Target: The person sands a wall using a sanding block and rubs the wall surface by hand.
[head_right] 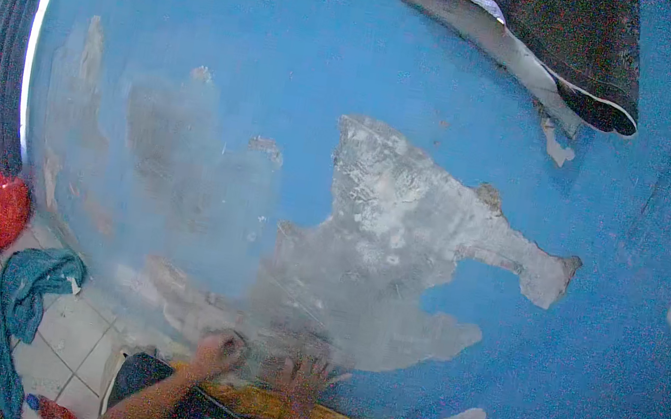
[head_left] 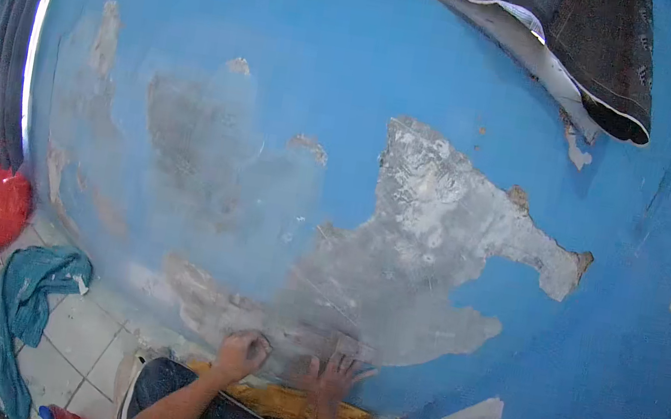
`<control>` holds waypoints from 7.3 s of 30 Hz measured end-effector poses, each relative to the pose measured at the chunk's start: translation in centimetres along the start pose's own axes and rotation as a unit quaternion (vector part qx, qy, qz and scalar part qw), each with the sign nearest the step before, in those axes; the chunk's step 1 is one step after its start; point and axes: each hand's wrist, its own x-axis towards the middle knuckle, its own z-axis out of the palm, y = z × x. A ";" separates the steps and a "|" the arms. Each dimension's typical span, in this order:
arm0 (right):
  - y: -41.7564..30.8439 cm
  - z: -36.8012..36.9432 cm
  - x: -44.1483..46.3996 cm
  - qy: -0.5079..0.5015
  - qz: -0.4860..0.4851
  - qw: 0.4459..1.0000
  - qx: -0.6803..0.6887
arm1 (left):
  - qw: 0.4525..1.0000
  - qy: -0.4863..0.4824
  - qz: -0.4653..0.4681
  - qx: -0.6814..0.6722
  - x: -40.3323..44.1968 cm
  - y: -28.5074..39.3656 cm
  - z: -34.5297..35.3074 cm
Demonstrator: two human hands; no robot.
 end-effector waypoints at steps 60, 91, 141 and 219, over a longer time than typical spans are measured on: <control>-0.7 -3.2 0.4 0.216 -0.213 0.940 -0.158 | 0.993 -0.082 -0.078 -0.032 -2.3 0.1 1.2; -0.2 -1.9 -1.4 0.084 -0.073 0.981 -0.159 | 0.982 -0.135 -0.082 -0.105 -2.5 0.1 0.9; -0.3 -2.6 -1.7 -0.169 -0.014 0.984 -0.045 | 0.969 -0.187 -0.143 -0.068 -3.2 -1.1 2.9; 1.7 1.2 -3.2 0.005 -0.102 0.993 -0.062 | 0.978 -0.192 -0.048 -0.072 -2.8 2.4 0.4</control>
